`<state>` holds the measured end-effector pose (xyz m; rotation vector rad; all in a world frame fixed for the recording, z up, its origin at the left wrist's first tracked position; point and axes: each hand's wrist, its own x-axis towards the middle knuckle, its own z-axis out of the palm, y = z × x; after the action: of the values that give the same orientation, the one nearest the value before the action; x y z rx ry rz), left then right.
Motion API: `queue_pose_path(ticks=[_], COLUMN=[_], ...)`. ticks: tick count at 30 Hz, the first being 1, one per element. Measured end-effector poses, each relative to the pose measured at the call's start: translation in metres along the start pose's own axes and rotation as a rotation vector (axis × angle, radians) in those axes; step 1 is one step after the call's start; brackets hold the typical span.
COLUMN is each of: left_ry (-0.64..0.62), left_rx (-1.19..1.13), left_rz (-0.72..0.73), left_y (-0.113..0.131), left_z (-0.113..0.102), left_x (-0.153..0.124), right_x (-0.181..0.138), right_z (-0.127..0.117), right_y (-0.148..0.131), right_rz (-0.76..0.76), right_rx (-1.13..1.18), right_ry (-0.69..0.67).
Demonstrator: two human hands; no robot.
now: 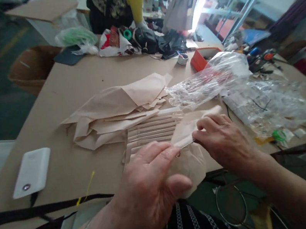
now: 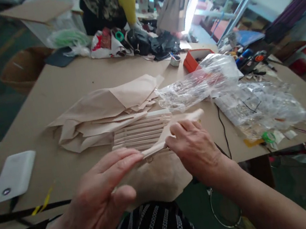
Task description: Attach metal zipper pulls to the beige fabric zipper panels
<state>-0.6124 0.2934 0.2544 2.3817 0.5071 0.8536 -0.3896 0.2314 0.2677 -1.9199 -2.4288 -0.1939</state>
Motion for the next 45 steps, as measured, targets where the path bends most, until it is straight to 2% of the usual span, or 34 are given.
queue_pose_path(ticks=[3,5,7,9,11,14,17,20,24,27,29,31,33,35,38,40,42,43,45], left_ry=[-0.188,-0.291,-0.367,-0.404,-0.409,-0.434,-0.504,-0.577,-0.627,-0.581,-0.500,-0.424,-0.422,-0.477,-0.525,-0.508,-0.494,-0.497,-0.519], left_rx=[-0.008,-0.053,-0.155,-0.197,-0.139,0.001,0.100,0.242,0.432,0.570,0.657,0.663,0.580,0.500,0.473,0.472,0.461,0.444,0.382], left_rz=[-0.037,-0.111,-0.248,-0.419,-0.566,-0.684,-0.728,-0.736,-0.721,-0.635,-0.476,-0.241,-0.011,0.114,0.118,0.113,0.106,0.094,0.053], left_y=[0.005,0.001,-0.010,-0.026,-0.048,-0.080,-0.103,-0.119,-0.130,-0.126,-0.115,-0.100,-0.087,-0.080,-0.081,-0.085,-0.086,-0.086,-0.085], left_z=[0.002,0.004,0.008,0.014,0.025,0.048,0.072,0.094,0.111,0.112,0.112,0.118,0.133,0.152,0.175,0.183,0.183,0.183,0.180], left_x=[-0.004,-0.010,-0.016,-0.024,-0.031,-0.043,-0.053,-0.058,-0.061,-0.061,-0.061,-0.063,-0.070,-0.080,-0.098,-0.107,-0.111,-0.111,-0.109], right_x=[-0.017,-0.030,-0.042,-0.053,-0.062,-0.070,-0.069,-0.061,-0.055,-0.055,-0.055,-0.055,-0.055,-0.056,-0.050,-0.037,-0.018,-0.008,0.012], right_z=[-0.005,-0.010,-0.007,0.008,0.037,0.097,0.153,0.188,0.207,0.211,0.211,0.212,0.212,0.209,0.197,0.185,0.174,0.172,0.172], right_y=[-0.013,-0.019,-0.018,-0.007,0.008,0.029,0.037,0.037,0.034,0.031,0.030,0.030,0.032,0.034,0.033,0.023,0.004,-0.008,-0.033], right_rz=[-0.048,-0.020,0.070,0.192,0.316,0.461,0.528,0.541,0.556,0.567,0.567,0.560,0.554,0.554,0.557,0.489,0.327,0.222,0.028], right_rx=[0.221,0.409,0.584,0.739,0.854,0.888,0.704,0.548,0.459,0.400,0.378,0.369,0.365,0.358,0.314,0.268,0.273,0.301,0.366], right_ry=[-0.176,-0.300,-0.385,-0.436,-0.474,-0.500,-0.522,-0.552,-0.551,-0.552,-0.556,-0.558,-0.557,-0.554,-0.502,-0.345,-0.187,-0.159,-0.228])
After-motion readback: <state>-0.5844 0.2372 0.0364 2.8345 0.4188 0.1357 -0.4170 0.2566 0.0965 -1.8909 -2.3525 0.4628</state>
